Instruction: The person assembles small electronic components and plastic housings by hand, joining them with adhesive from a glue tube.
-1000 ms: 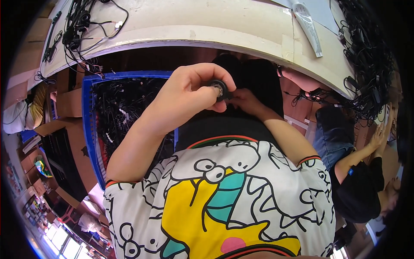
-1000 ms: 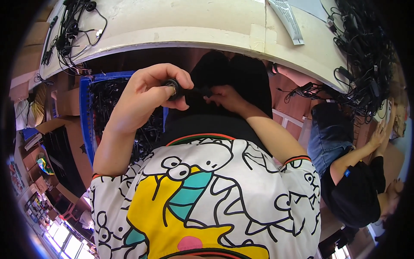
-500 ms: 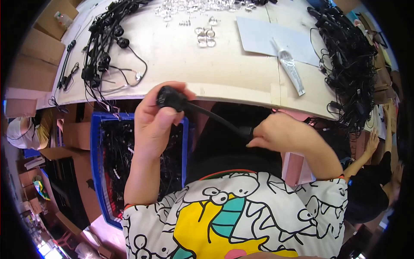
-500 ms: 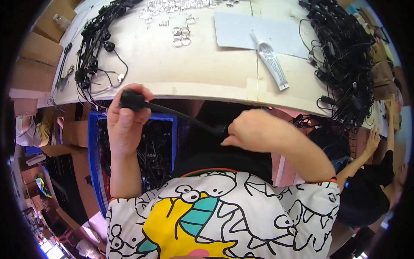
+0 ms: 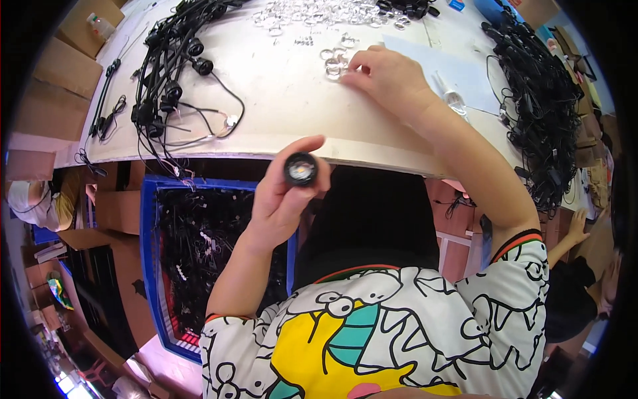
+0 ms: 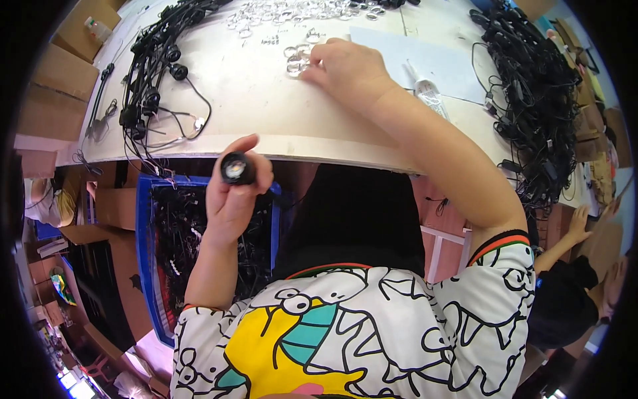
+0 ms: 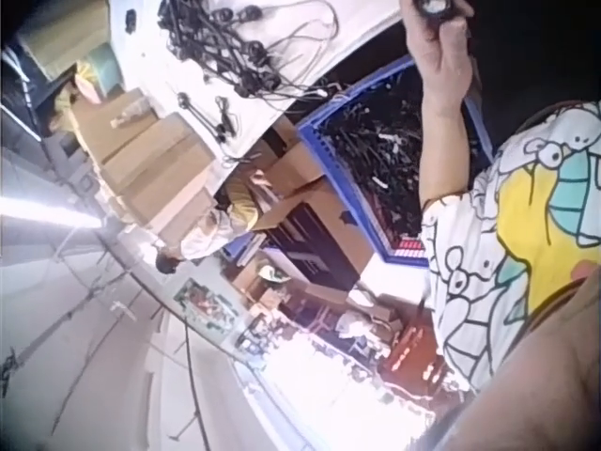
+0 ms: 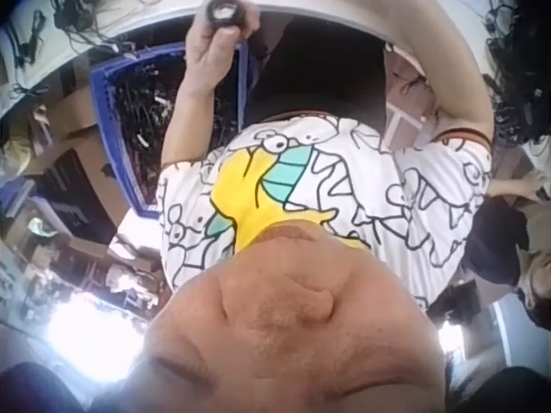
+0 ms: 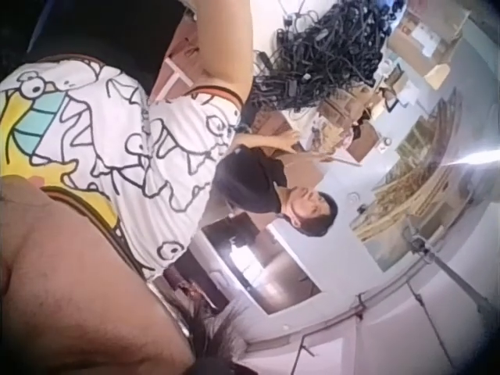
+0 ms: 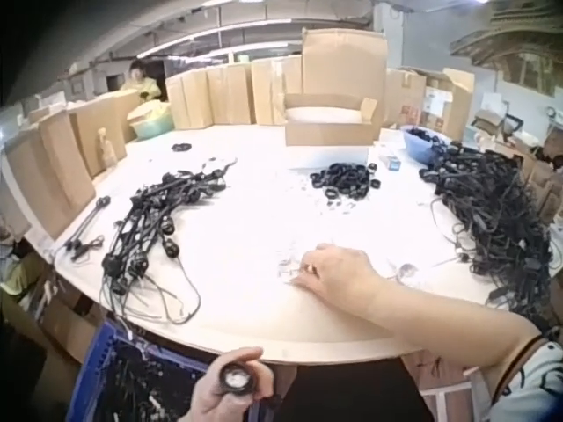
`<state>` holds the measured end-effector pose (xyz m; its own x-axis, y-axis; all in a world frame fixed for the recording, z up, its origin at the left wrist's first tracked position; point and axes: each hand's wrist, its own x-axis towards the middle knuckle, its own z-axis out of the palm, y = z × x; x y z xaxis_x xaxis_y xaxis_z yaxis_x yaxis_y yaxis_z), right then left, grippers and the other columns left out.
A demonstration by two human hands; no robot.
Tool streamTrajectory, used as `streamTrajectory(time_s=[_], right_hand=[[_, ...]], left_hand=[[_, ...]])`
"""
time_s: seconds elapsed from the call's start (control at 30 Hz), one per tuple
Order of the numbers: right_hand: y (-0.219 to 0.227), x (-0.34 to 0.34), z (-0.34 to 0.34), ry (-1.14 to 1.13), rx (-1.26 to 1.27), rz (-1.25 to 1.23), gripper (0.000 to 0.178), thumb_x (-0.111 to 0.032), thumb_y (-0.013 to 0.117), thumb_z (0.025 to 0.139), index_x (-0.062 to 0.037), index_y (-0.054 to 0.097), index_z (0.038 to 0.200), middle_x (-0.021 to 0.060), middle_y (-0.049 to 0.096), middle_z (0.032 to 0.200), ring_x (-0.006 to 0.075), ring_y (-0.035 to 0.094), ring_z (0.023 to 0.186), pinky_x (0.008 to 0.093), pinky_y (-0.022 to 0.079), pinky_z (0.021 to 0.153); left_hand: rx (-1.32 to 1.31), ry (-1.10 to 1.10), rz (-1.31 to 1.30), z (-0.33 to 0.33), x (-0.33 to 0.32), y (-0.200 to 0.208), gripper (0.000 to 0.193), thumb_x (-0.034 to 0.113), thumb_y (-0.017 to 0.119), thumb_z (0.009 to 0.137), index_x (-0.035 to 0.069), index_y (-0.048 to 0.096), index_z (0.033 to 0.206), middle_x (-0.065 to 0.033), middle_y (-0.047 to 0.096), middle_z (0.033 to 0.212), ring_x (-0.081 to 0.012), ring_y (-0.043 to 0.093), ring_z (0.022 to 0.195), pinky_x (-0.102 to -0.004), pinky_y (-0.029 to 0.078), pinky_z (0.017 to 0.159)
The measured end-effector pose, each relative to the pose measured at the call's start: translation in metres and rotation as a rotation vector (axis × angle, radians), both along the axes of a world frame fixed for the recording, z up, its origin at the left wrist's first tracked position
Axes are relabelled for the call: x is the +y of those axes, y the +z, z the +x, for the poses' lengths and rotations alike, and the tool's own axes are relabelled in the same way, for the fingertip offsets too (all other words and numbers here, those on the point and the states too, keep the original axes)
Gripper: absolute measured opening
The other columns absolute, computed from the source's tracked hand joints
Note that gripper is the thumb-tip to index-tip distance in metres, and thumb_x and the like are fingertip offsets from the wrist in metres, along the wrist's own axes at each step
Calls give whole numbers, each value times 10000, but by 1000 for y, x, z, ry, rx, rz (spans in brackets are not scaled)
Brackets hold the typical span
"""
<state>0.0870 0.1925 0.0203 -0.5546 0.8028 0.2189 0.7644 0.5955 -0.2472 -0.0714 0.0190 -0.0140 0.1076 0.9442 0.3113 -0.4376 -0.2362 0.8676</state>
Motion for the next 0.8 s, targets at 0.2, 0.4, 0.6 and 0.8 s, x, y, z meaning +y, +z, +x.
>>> streamTrajectory(time_s=[0.2, 0.4, 0.6, 0.8], right_hand=[[14, -9, 17, 51, 88, -102, 210, -257, 615, 751, -83, 653, 861, 34, 592, 752, 167, 549, 663, 269, 429, 599], [61, -69, 24, 493, 267, -363, 159, -169, 663, 706, -78, 659, 837, 48, 598, 714, 162, 577, 609, 251, 430, 532], [62, -75, 35, 552, 178, -283, 148, -167, 649, 710, -107, 664, 844, 34, 596, 706, 201, 577, 599, 270, 444, 540], [67, -76, 43, 539, 119, -247, 172, -164, 643, 709, -125, 659, 876, 25, 601, 724, 204, 583, 624, 276, 456, 558]], left_hand=[[-15, -38, -209, 10, 13, -24, 338, 38, 508, 782, -8, 454, 1113, -54, 570, 771, -78, 492, 649, -186, 402, 603], [43, 13, -203, 24, 13, -20, 540, 479, 647, 692, 13, 570, 954, -26, 571, 652, -49, 433, 542, -180, 307, 478], [39, 18, -174, 35, 16, -19, 522, 486, 657, 663, 26, 583, 898, -14, 562, 650, -61, 461, 549, -185, 330, 490], [114, -6, -204, 38, 20, -15, 550, 489, 677, 633, 11, 584, 889, -14, 562, 671, -77, 529, 600, -185, 374, 516]])
